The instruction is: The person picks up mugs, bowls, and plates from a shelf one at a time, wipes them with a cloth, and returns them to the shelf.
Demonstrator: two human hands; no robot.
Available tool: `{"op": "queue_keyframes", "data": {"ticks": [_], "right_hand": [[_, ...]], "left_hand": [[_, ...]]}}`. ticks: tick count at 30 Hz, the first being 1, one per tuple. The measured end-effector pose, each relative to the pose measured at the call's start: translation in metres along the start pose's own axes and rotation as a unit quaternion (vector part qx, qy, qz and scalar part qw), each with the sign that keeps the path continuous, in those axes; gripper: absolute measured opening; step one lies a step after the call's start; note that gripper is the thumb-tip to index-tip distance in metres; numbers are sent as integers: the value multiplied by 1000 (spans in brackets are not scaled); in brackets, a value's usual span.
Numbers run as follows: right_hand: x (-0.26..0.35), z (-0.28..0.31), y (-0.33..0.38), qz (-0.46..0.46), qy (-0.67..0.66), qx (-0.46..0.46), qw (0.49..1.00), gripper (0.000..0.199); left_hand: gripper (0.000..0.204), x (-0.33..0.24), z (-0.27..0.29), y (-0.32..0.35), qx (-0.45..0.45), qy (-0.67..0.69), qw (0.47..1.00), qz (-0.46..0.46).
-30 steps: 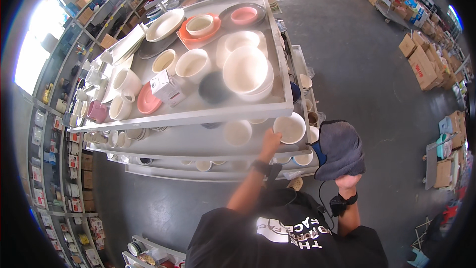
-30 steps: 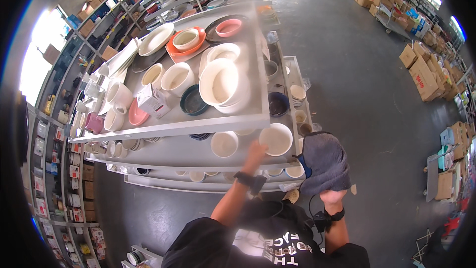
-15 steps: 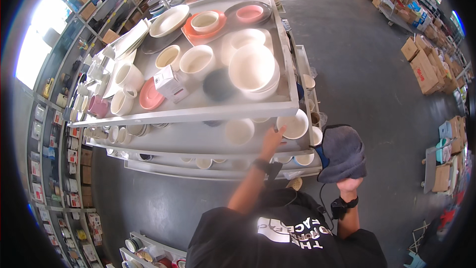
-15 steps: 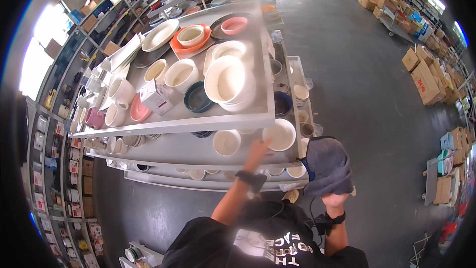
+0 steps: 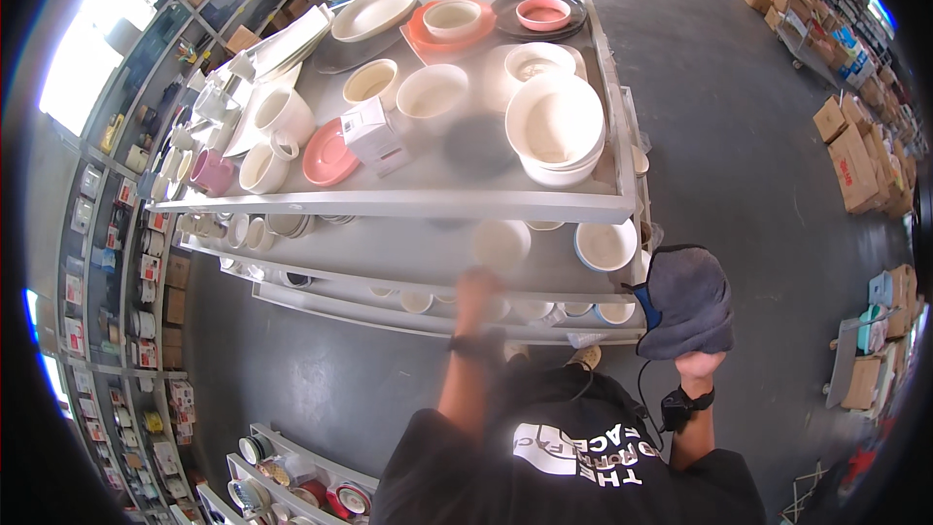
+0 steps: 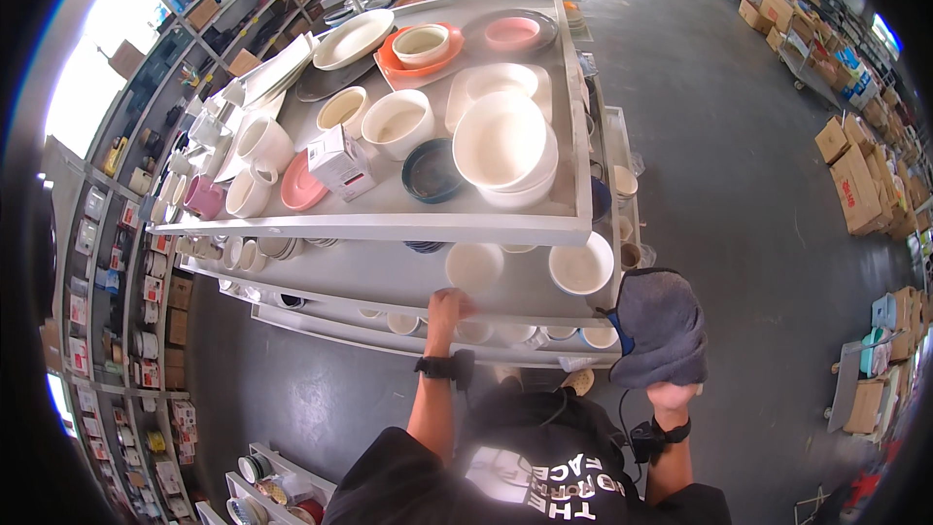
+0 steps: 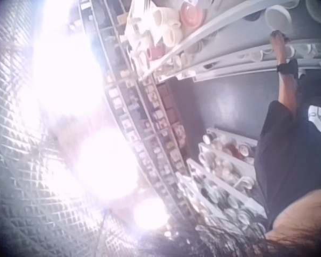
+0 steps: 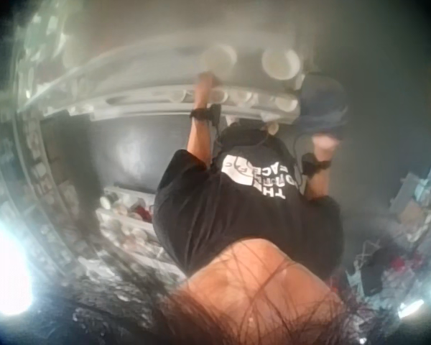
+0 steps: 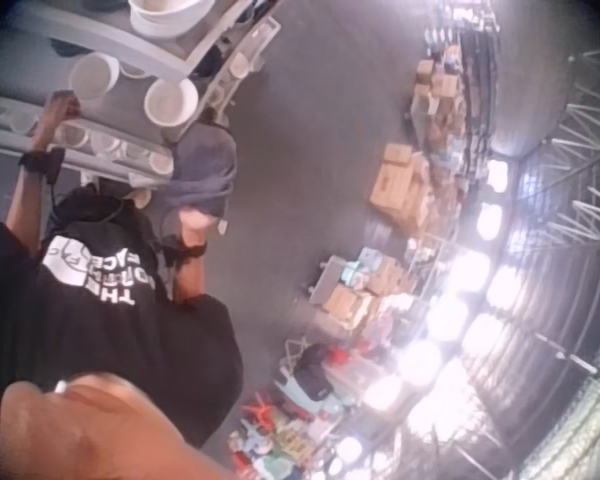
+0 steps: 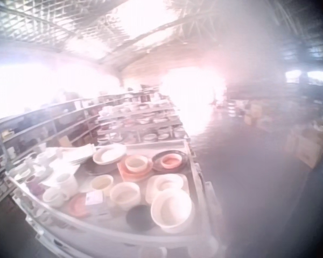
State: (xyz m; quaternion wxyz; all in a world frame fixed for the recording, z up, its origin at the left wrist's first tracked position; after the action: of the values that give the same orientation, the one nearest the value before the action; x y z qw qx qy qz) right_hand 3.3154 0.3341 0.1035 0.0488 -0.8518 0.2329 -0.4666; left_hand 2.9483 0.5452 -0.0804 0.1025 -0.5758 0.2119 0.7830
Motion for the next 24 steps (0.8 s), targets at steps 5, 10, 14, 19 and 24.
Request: {"op": "queue_keyframes", "data": {"ticks": [5,10,14,19,24], "right_hand": [[0,0,-1,16,83,22,996,39],[3,-10,-5,28,141,97,985,35],[5,-39,-14,70,223,143,962,32],[-36,-10,13,10,218,146,965,40],[-106,-10,25,-197,284,156,925,52]], "left_hand": [[34,20,21,-13,-169,-48,984,-31],[37,9,3,-43,-81,69,994,29],[38,42,33,-27,-143,14,990,1],[38,-47,12,21,-82,153,983,63],[35,-147,-9,79,-33,93,993,58]]}}
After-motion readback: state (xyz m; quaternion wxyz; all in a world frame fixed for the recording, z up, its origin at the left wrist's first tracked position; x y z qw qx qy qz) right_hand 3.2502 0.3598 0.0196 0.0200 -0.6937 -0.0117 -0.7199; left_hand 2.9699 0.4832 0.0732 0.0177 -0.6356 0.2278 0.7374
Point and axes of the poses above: each hand's wrist, its own y-axis away from the middle knuckle, its own z-axis out of the back of the hand, x = y × z, the point moved 8 cm from there along -y, towards the middle knuckle, and after that the axes turned 12 degrees about x, right-handed, at the moved point
